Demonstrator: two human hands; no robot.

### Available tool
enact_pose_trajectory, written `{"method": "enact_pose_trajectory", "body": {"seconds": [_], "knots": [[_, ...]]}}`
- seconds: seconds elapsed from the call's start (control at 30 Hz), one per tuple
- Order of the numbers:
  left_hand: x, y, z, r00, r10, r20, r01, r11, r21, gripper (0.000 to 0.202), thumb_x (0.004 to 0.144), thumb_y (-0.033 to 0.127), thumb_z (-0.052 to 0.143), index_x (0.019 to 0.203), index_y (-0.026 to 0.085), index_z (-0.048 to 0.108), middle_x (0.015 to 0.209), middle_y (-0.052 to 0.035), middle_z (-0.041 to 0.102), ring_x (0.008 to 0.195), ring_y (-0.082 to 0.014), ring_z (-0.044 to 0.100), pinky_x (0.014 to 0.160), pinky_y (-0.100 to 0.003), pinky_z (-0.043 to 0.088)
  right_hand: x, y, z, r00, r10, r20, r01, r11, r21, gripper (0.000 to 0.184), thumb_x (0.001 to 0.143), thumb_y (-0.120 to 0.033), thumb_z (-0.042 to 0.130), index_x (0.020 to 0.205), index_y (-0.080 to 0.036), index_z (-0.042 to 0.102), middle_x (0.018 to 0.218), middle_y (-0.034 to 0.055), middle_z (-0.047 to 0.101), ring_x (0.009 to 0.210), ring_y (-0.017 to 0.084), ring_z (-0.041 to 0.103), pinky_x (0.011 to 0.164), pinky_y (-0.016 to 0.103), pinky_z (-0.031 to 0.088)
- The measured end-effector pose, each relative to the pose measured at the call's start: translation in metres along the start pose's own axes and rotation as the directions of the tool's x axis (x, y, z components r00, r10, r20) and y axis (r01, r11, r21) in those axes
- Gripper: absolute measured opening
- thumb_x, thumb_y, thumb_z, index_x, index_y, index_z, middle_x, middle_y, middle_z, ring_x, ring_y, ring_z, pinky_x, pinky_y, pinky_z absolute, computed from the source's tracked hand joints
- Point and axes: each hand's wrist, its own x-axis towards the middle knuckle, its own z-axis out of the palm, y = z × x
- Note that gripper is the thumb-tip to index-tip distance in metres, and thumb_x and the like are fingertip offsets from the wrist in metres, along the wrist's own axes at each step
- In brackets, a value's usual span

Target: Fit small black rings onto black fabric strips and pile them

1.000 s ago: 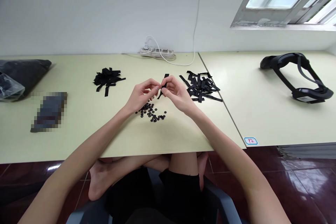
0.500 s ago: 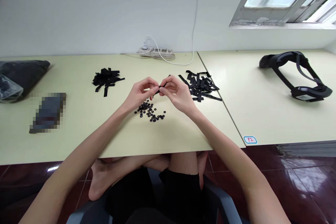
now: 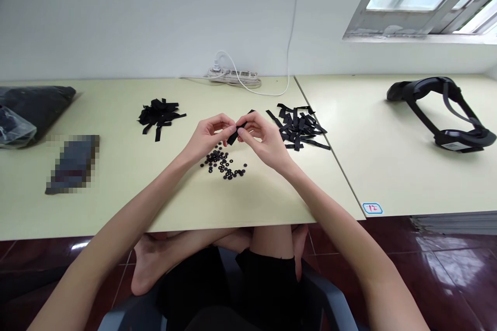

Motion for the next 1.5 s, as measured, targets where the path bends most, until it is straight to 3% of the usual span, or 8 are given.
{"method": "enact_pose_trajectory", "body": {"seconds": [0.23, 0.4, 0.57, 0.73, 0.87, 1.07, 1.3, 1.5], "knots": [[0.000, 0.001, 0.001, 0.999, 0.002, 0.038, -0.001, 1.000, -0.017, 0.042, 0.096, 0.061, 0.085, 0.097, 0.020, 0.074, 0.098, -0.0067, 0.075, 0.086, -0.0166, 0.072, 0.065, -0.025, 0.058, 0.001, -0.002, -0.003, 1.000, 0.027, 0.009, -0.027, 1.000, -0.007, 0.028, 0.101, -0.050, 0.084, 0.109, -0.028, 0.068, 0.100, 0.0017, 0.072, 0.085, 0.020, 0.073, 0.089, 0.043, 0.065], [0.001, -0.002, 0.001, 0.999, 0.041, 0.016, -0.041, 0.999, -0.025, 0.036, 0.101, 0.057, 0.080, 0.115, 0.025, 0.073, 0.099, -0.0040, 0.074, 0.082, -0.0146, 0.070, 0.062, -0.023, 0.059, 0.002, -0.006, -0.004, 0.994, 0.088, 0.059, -0.092, 0.993, 0.076, 0.034, 0.098, -0.053, 0.085, 0.113, -0.028, 0.066, 0.093, 0.0003, 0.071, 0.081, 0.020, 0.072, 0.087, 0.043, 0.063], [0.002, -0.006, 0.000, 0.996, 0.087, 0.027, -0.087, 0.996, -0.009, 0.034, 0.100, 0.051, 0.083, 0.122, 0.026, 0.074, 0.135, -0.0098, 0.074, 0.107, -0.0211, 0.077, 0.067, -0.024, 0.064, 0.002, -0.005, -0.005, 0.985, 0.126, 0.121, -0.137, 0.986, 0.092, 0.036, 0.100, -0.055, 0.082, 0.112, -0.030, 0.060, 0.085, -0.0038, 0.065, 0.076, 0.018, 0.067, 0.084, 0.042, 0.059], [0.001, -0.004, -0.001, 0.999, 0.040, 0.028, -0.038, 0.998, -0.041, 0.032, 0.102, 0.050, 0.080, 0.122, 0.025, 0.080, 0.133, -0.0098, 0.078, 0.113, -0.0230, 0.077, 0.078, -0.029, 0.068, 0.001, 0.003, -0.002, 0.983, 0.137, 0.121, -0.145, 0.988, 0.059, 0.039, 0.102, -0.057, 0.079, 0.113, -0.031, 0.052, 0.079, -0.0067, 0.061, 0.074, 0.018, 0.067, 0.081, 0.041, 0.057], [0.001, 0.001, -0.001, 0.999, 0.043, -0.023, -0.043, 0.999, -0.022, 0.029, 0.099, 0.048, 0.083, 0.117, 0.026, 0.083, 0.134, -0.0088, 0.079, 0.117, -0.0232, 0.074, 0.077, -0.028, 0.067, 0.002, 0.011, -0.001, 0.986, 0.160, 0.052, -0.164, 0.982, 0.098, 0.044, 0.102, -0.057, 0.078, 0.113, -0.032, 0.043, 0.081, -0.0071, 0.067, 0.075, 0.018, 0.070, 0.081, 0.041, 0.061], [0.001, 0.002, -0.002, 0.998, 0.044, -0.050, -0.046, 0.998, -0.046, 0.030, 0.093, 0.044, 0.089, 0.117, 0.025, 0.085, 0.133, -0.0082, 0.080, 0.107, -0.0207, 0.075, 0.074, -0.027, 0.065, 0.002, 0.012, -0.001, 0.980, 0.152, 0.127, -0.162, 0.984, 0.072, 0.035, 0.103, -0.056, 0.076, 0.112, -0.029, 0.056, 0.091, -0.0016, 0.073, 0.085, 0.018, 0.075, 0.084, 0.041, 0.064], [0.001, 0.003, -0.003, 0.997, 0.007, -0.080, -0.013, 0.997, -0.071, 0.036, 0.088, 0.046, 0.093, 0.118, 0.027, 0.087, 0.135, -0.0079, 0.081, 0.100, -0.0198, 0.077, 0.076, -0.029, 0.066, 0.002, 0.011, 0.000, 0.981, 0.137, 0.135, -0.146, 0.988, 0.056, 0.047, 0.097, -0.062, 0.085, 0.120, -0.029, 0.060, 0.099, 0.0013, 0.078, 0.090, 0.021, 0.077, 0.084, 0.041, 0.065], [0.002, 0.001, -0.005, 0.996, -0.028, -0.089, 0.018, 0.994, -0.105, 0.038, 0.086, 0.047, 0.096, 0.117, 0.027, 0.088, 0.135, -0.0070, 0.082, 0.097, -0.0182, 0.077, 0.077, -0.029, 0.065, 0.002, 0.007, -0.002, 0.982, 0.135, 0.131, -0.140, 0.990, 0.030, 0.043, 0.100, -0.060, 0.083, 0.120, -0.028, 0.064, 0.095, 0.0007, 0.076, 0.084, 0.019, 0.075, 0.083, 0.039, 0.065]]}}
